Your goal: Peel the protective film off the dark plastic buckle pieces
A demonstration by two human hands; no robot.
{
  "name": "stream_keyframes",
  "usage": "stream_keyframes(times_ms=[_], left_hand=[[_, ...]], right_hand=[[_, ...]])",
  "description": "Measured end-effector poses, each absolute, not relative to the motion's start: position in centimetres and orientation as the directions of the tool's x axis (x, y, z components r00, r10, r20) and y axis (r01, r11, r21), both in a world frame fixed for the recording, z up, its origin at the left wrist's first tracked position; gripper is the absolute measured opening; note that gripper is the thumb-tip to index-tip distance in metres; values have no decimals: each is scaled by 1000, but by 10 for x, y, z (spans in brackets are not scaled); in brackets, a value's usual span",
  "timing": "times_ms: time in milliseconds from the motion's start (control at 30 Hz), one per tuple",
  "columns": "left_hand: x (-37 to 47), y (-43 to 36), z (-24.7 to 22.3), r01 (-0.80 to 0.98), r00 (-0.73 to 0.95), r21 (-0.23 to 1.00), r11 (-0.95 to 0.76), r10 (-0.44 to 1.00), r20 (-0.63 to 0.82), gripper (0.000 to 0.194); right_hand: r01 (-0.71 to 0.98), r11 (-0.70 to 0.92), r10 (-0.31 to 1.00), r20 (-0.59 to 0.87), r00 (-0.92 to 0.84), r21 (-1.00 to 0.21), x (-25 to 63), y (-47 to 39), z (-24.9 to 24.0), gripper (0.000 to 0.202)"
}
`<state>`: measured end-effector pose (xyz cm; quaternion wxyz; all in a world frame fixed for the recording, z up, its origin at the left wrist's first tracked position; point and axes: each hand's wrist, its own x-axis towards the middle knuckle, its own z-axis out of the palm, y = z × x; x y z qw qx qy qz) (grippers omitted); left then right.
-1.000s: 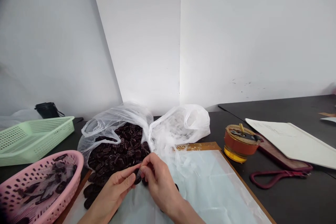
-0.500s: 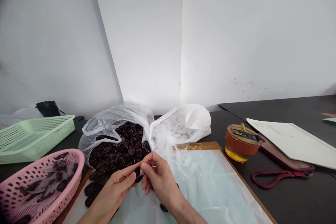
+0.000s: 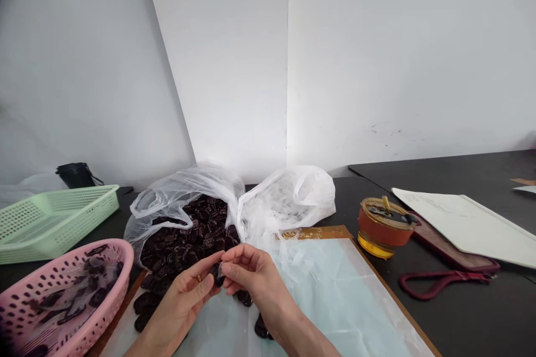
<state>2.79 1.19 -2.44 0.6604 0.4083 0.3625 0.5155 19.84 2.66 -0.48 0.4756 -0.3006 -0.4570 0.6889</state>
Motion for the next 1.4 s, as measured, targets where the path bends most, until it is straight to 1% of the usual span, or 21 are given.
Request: stream_keyframes(times_ms=[67,133,267,333,500,733,933,1100,1267,1400], left_hand=[[28,12,-25,-414,166,902,121,985,-56,35],[28,13,-26,-423,146,900,109,988,-51,31],[27,15,-29,-384,130,920,77,991,-29,34],[27,15,-29,-339,123,939,56,992,-15,35],[27,13,-27,-218,121,975,42,993,-16,38],[27,13,-28,-147,116,989,11,993,6,38],[27,12,-22,-65,165,997,-42,985,53,28],[29,11,-20,-55,152,994,-100,983,107,28],[27,12,-22,-30,149,997,-70,986,73,31],[28,12,-24,-44,148,991,-130,980,135,29]], right_hand=[[-389,-138,932,14,-363,-911,199,27,-6,25],[-357,-142,929,0,-370,-923,198,28,-6,25],[-244,-145,939,-56,-338,-959,196,30,-8,28],[-218,-137,949,-66,-307,-966,194,31,-8,29],[-229,-107,962,-42,-271,-968,193,31,-6,32],[-183,-113,952,-54,-301,-977,195,29,-3,27],[-160,-88,951,-35,-306,-983,196,29,-3,23],[-181,-94,952,-36,-304,-979,196,29,-2,24],[-164,-96,955,-44,-294,-982,196,28,-1,21],[-146,-89,957,-44,-286,-985,196,28,-3,19]])
